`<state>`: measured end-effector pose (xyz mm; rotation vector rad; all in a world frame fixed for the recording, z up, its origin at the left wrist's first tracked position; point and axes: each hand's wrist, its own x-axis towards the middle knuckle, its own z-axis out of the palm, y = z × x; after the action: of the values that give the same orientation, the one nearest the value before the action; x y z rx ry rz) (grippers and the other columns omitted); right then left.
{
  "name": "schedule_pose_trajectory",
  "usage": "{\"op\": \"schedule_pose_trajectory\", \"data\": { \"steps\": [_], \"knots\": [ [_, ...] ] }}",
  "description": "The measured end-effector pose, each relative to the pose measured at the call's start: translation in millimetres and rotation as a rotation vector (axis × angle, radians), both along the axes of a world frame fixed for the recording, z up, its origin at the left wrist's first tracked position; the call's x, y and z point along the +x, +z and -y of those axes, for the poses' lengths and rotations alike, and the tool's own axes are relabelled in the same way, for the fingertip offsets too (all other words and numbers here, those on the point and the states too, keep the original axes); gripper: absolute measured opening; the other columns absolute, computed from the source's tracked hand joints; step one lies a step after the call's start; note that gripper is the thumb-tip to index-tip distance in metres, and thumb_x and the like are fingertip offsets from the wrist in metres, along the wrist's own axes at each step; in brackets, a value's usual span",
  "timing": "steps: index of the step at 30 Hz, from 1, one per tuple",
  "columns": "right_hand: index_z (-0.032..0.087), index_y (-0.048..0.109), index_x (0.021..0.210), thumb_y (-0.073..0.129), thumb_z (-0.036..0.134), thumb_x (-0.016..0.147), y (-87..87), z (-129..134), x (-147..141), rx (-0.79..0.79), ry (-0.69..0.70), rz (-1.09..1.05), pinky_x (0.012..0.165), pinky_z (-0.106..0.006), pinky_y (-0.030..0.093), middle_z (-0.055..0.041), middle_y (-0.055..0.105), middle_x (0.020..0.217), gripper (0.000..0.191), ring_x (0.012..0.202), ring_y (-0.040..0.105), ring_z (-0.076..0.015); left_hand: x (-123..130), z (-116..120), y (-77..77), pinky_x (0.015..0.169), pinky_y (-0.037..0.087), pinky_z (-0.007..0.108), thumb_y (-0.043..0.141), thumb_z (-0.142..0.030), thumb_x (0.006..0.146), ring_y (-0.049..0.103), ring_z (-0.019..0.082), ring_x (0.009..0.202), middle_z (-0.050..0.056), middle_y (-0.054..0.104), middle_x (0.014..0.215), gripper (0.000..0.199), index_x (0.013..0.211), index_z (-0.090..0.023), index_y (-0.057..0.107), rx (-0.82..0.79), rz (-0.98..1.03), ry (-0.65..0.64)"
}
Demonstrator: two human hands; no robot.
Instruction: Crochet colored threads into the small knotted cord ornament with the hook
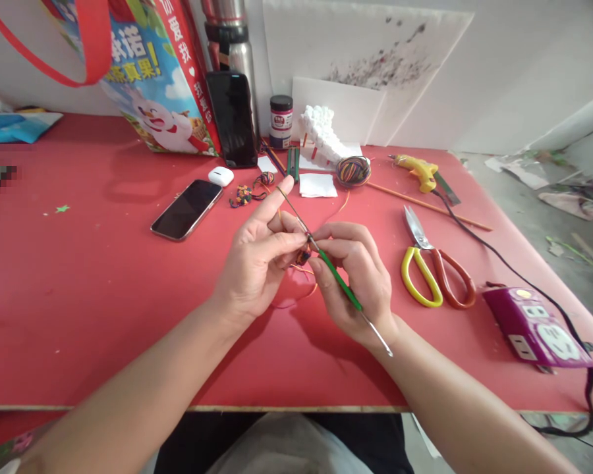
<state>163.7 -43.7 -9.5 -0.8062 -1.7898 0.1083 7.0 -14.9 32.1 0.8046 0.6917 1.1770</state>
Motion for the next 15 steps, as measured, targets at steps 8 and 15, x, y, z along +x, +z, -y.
{"op": "schedule_pose_trajectory", "data": {
  "steps": [8, 15],
  "knots": [
    [0.023, 0.061, 0.116, 0.061, 0.011, 0.106, -1.5, 8, -15, -0.017, -0.119, -0.052, 0.082, -0.038, 0.064, -0.0113, 0.068, 0.114, 0.015, 0.105, 0.071, -0.0220, 6, 5, -1.1, 0.054, 0.039, 0.021, 0.075, -0.003, 0.077, 0.044, 0.008, 0.057, -0.005, 0.062, 0.070, 0.085, 0.159, -0.023, 0.062, 0.044, -0.007, 0.078],
    [0.023, 0.062, 0.124, 0.062, 0.018, 0.108, 2.0, 1, 2, 0.113, -0.038, 0.081, 0.081, -0.037, 0.066, -0.0130, 0.069, 0.118, 0.017, 0.105, 0.073, -0.0229, -2, 0, 8.8, 0.050, 0.036, 0.017, 0.079, -0.005, 0.070, 0.042, 0.006, 0.054, -0.006, 0.064, 0.070, 0.087, 0.154, -0.018, 0.065, -0.004, 0.028, -0.041]
  ]
}}
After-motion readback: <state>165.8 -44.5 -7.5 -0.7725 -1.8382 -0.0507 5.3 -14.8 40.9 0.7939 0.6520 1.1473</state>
